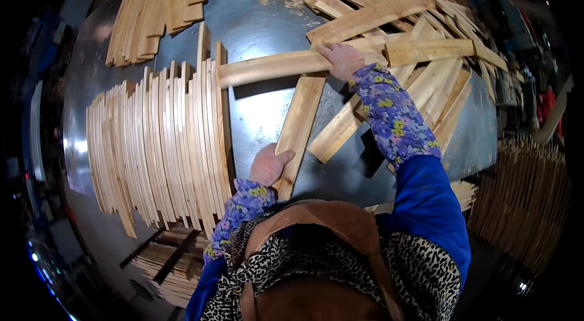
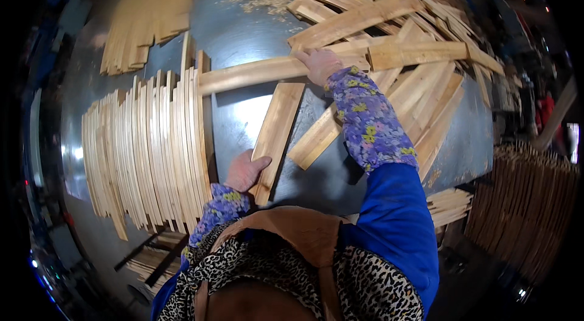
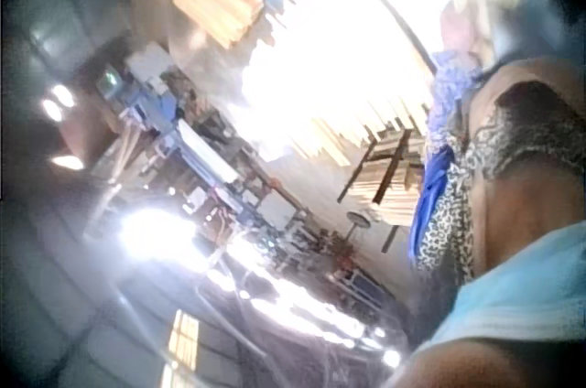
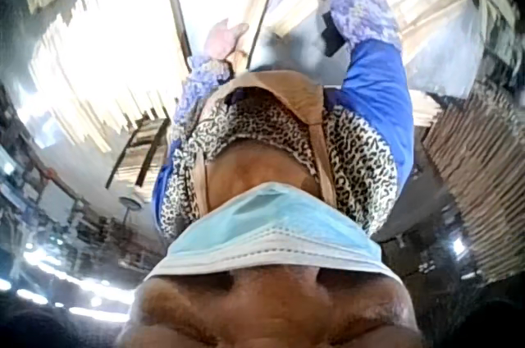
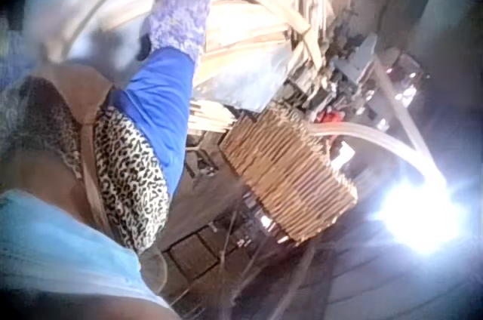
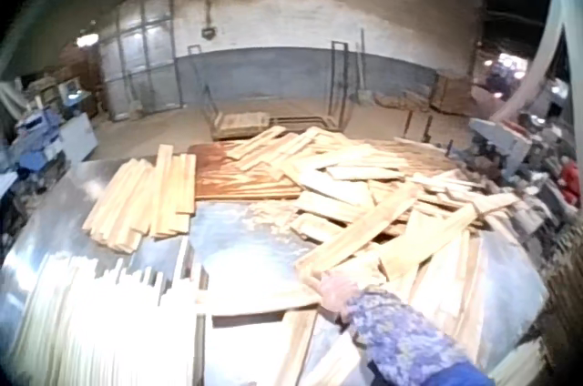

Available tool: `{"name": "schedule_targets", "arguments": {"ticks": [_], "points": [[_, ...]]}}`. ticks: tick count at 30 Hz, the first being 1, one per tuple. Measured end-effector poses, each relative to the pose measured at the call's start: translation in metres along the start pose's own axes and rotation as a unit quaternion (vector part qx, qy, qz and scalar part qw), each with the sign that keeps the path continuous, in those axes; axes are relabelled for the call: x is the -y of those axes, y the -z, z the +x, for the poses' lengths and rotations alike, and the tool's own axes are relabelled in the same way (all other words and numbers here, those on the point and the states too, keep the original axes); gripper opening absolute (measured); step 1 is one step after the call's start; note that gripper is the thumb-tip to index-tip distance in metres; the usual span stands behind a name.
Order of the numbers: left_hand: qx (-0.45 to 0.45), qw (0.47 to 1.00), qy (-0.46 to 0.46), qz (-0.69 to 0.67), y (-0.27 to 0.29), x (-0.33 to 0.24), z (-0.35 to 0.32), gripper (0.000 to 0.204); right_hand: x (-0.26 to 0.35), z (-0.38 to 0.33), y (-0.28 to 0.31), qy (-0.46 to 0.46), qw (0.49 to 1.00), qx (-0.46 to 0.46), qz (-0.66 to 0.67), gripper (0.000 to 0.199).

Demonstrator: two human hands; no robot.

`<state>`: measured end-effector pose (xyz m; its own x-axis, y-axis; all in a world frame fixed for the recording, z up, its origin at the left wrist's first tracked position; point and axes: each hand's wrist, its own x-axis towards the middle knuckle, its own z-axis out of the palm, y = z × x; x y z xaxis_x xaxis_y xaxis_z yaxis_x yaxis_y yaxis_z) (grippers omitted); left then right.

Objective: The person repeatedly picks up thin wooden planks from a pile on a metal table and stacks them into a neat pile. The person handles the planks one at a time or in small groups, aligning them before placing them on the growing stack.

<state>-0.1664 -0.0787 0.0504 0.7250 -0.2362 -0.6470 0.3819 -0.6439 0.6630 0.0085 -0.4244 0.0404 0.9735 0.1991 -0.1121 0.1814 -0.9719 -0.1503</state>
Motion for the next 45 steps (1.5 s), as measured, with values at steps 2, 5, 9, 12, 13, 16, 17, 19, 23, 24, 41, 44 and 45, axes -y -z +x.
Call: {"name": "schedule_targets", "arguments": {"ticks": [2,5,9,12,13,16,17,19,23,24,41,44,45], "points": [[-0.129,0.979,-0.035,0.151,-0.01,0.026,-0.029,0.057,0.026,0.014,0.03,-0.037,0.987,0.099,0.12,0.056],[-0.275,0.906,-0.074,0.314,-0.006,0.059,-0.08,0.051,0.049,0.001,0.046,-0.07,0.942,0.119,0.304,0.059],[-0.395,0.855,-0.047,0.333,0.01,0.099,-0.082,0.065,0.078,-0.019,0.025,-0.163,0.753,0.088,0.631,0.06],[-0.405,0.837,-0.049,0.365,0.011,0.116,-0.069,0.072,0.088,-0.03,-0.008,-0.198,0.702,0.109,0.676,0.055],[-0.425,0.822,-0.083,0.369,0.011,0.122,-0.069,0.074,0.096,-0.036,-0.01,-0.2,0.699,0.119,0.677,0.055],[-0.394,0.835,-0.098,0.371,0.018,0.117,-0.078,0.069,0.113,-0.057,-0.044,-0.219,0.669,0.134,0.698,0.052],[-0.379,0.837,-0.101,0.382,0.023,0.115,-0.082,0.071,0.12,-0.064,-0.051,-0.227,0.651,0.143,0.71,0.052],[-0.348,0.839,-0.113,0.402,0.031,0.107,-0.086,0.074,0.143,-0.072,-0.053,-0.224,0.604,0.119,0.755,0.056],[-0.306,0.835,-0.162,0.428,0.032,0.104,-0.08,0.063,0.163,-0.056,-0.057,-0.218,0.609,0.099,0.756,0.06],[-0.304,0.837,-0.191,0.413,0.022,0.114,-0.076,0.06,0.163,-0.048,-0.058,-0.219,0.615,0.098,0.751,0.06],[-0.215,0.919,-0.096,0.316,0.03,0.109,-0.083,0.058,0.153,0.332,0.02,-0.011,0.877,0.008,0.481,0.047],[-0.201,0.922,-0.129,0.304,0.034,0.116,-0.083,0.07,0.192,0.406,0.068,0.016,0.923,-0.033,0.382,0.062],[-0.223,0.913,-0.136,0.314,0.027,0.127,-0.08,0.07,0.21,0.415,0.083,0.029,0.912,-0.075,0.403,0.068]]}}
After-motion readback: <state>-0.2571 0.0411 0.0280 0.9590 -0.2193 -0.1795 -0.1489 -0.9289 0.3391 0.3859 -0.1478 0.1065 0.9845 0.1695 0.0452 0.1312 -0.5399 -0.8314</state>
